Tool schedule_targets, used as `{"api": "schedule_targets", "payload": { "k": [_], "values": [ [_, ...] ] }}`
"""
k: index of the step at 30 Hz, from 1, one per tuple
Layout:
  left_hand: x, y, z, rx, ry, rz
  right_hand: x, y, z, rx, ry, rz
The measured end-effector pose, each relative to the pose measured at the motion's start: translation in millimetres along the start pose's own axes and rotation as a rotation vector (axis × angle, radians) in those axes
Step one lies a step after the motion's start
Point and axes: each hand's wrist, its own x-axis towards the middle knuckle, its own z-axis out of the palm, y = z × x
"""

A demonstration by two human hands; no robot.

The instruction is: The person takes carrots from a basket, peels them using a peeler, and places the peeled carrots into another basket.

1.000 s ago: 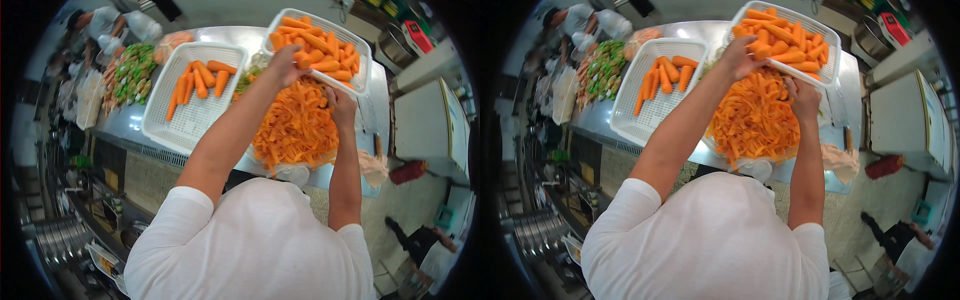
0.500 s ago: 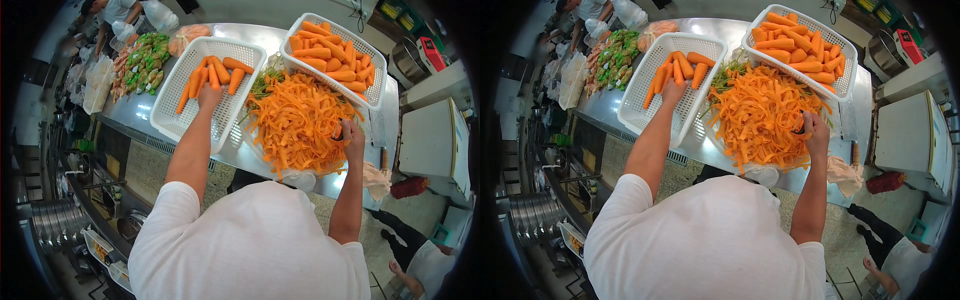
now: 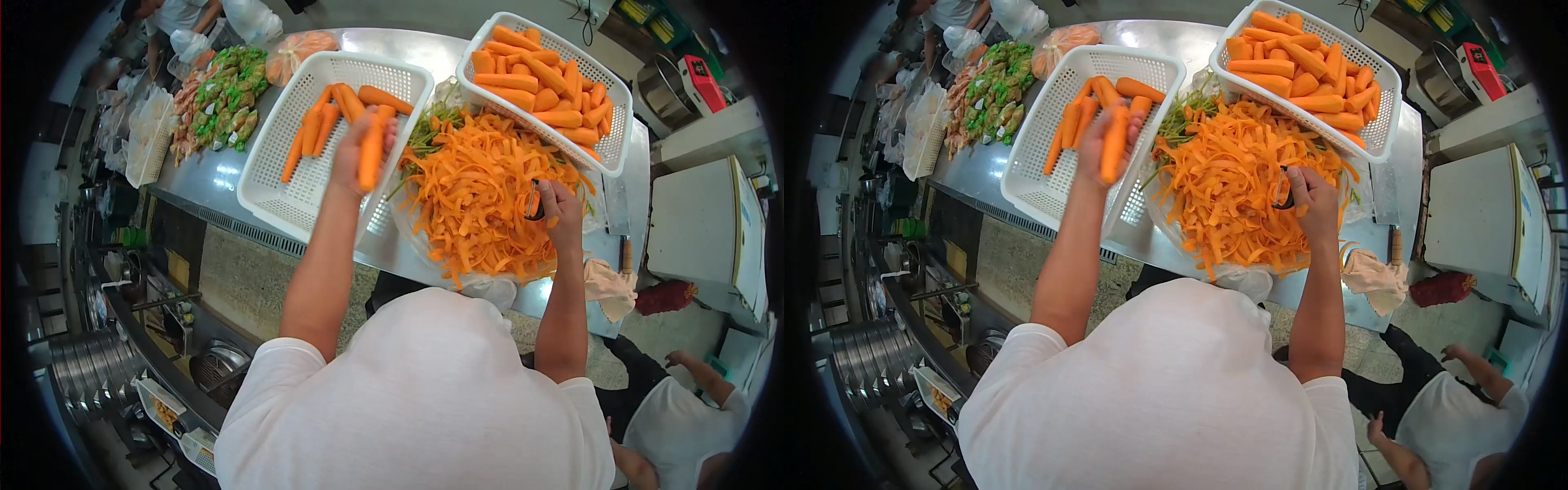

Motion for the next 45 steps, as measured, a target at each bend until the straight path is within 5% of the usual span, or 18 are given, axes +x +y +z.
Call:
{"api": "schedule_targets", "payload": {
  "k": [8, 13, 15, 18, 21, 27, 34, 37, 40, 42, 45],
  "values": [
    [-29, -104, 63, 0.293, -0.019, -0.349, 17, -28, 7, -0.191, 0.081, -0.248],
    [-41, -114, 91, 0.261, -0.048, -0.360, 12, -39, 8, -0.341, 0.159, -0.397],
    [-43, -107, 88, 0.412, -0.094, -0.557, 6, -46, 10, -0.416, 0.190, -0.509],
    [-52, -110, 86, 0.599, -0.180, -0.593, 10, -41, 16, -0.442, 0.143, -0.581],
    [-65, -105, 99, 0.540, -0.271, -0.565, 23, -16, 14, -0.526, 0.189, -0.373],
    [-55, -114, 94, 0.668, -0.271, -0.489, 20, -18, 19, -0.352, 0.169, -0.607],
    [-52, -111, 101, 0.633, -0.154, -0.478, 20, -23, 8, -0.373, 0.174, -0.561],
    [-49, -113, 102, 0.496, -0.063, -0.581, 31, -15, 10, -0.360, 0.192, -0.320],
    [-57, -119, 98, 0.657, -0.141, -0.457, 17, -19, 13, -0.292, 0.224, -0.400],
    [-48, -118, 87, 0.588, -0.279, -0.482, 19, -24, 19, -0.347, 0.183, -0.688],
    [-47, -116, 85, 0.575, -0.319, -0.492, 29, -6, 12, -0.366, 0.170, -0.497]
  ]
}}
